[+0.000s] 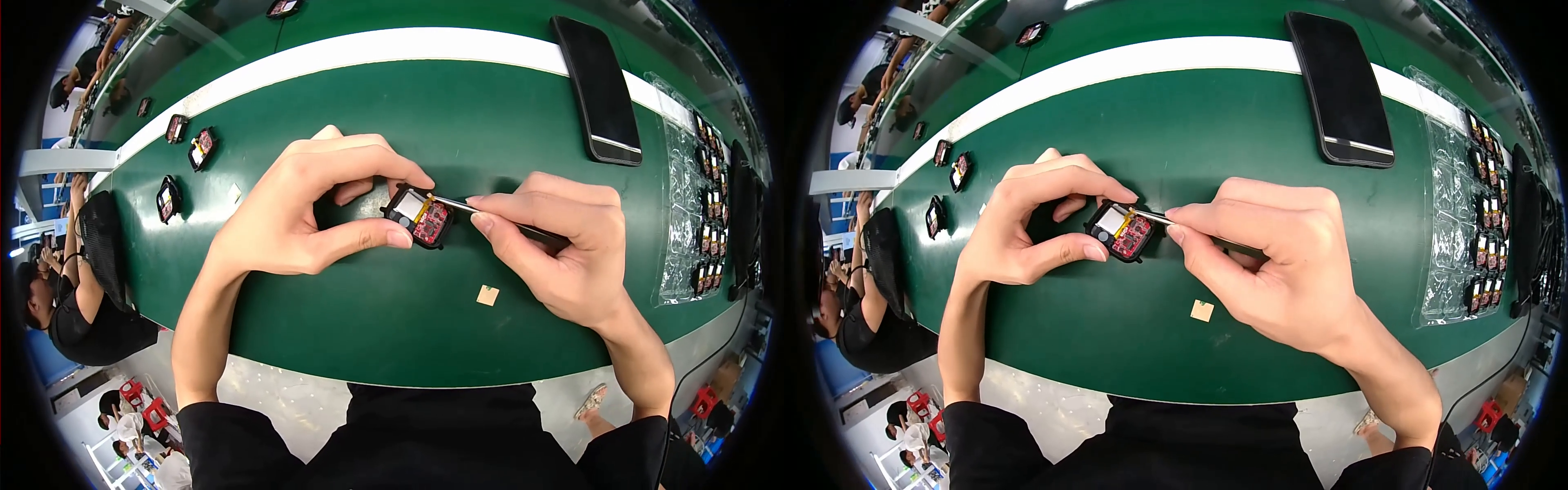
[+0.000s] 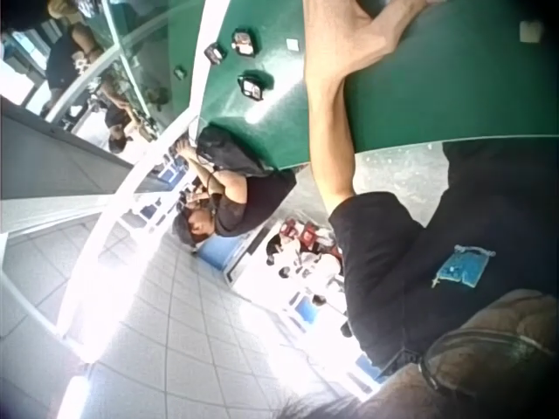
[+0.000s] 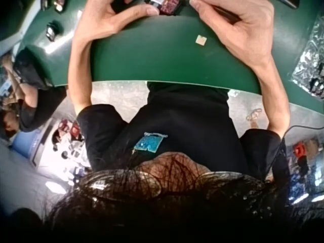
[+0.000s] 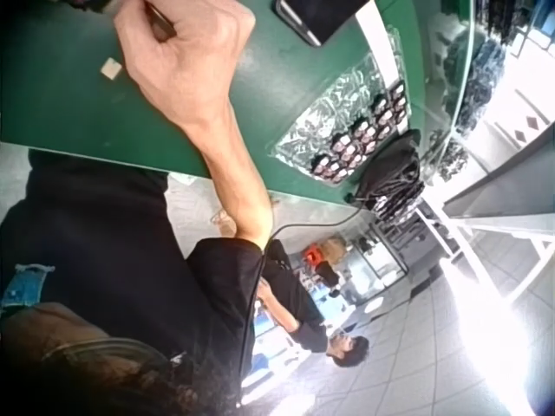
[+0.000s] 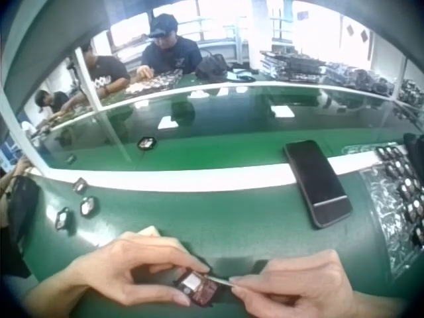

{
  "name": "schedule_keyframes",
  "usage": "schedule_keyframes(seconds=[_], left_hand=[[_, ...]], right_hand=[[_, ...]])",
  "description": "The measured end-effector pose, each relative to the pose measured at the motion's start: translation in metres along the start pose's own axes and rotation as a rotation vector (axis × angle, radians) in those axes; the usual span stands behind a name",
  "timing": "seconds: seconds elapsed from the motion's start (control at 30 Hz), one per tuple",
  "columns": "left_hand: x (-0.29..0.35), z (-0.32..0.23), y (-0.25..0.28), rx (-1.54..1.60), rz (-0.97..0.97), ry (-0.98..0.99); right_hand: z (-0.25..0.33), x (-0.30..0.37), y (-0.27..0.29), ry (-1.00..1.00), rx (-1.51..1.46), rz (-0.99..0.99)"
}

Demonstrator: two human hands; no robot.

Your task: Manually assemble internal components of small electronic devices at a workbench.

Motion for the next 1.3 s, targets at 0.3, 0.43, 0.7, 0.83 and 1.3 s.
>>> schedule_keyframes(seconds=[0.3, 0.43, 0.7, 0.83, 1.3], left_hand=[[0.0003, -0.0027, -0.0007, -0.061, 0.012, 0.011], [-0.0011, -0.0037, -0.0013, -0.065, 0.015, -0.023], [-0.0033, -0.0082, -0.0019, -0.075, 0.008, -0.043], [-0.0016, -0.0074, -0.0037, -0.131, 0.008, -0.116], [0.0006, -0.007, -0.0043, -0.116, 0.002, -0.064]], right_hand=[[-0.0037, 0.0037, -0.0024, -0.002, -0.011, -0.013], [-0.0031, 0.0032, -0.0015, -0.013, 0.001, 0.015], [-0.0022, 0.0021, -0.0016, -0.025, -0.004, 0.029], [-0.0026, 0.0033, -0.003, -0.019, 0.002, 0.022], [-0.0014, 0.0056, -0.0047, 0.009, -0.004, -0.003]])
Point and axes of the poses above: each hand's wrist, its own x-axis away from the middle knuckle, its own y-axis out of the back of the hand, z = x × y, the point moved 4 cm from there along -x, towards the middle knuckle, and after that the axes turned 8 degrees about -z, right-handed, at the moved point
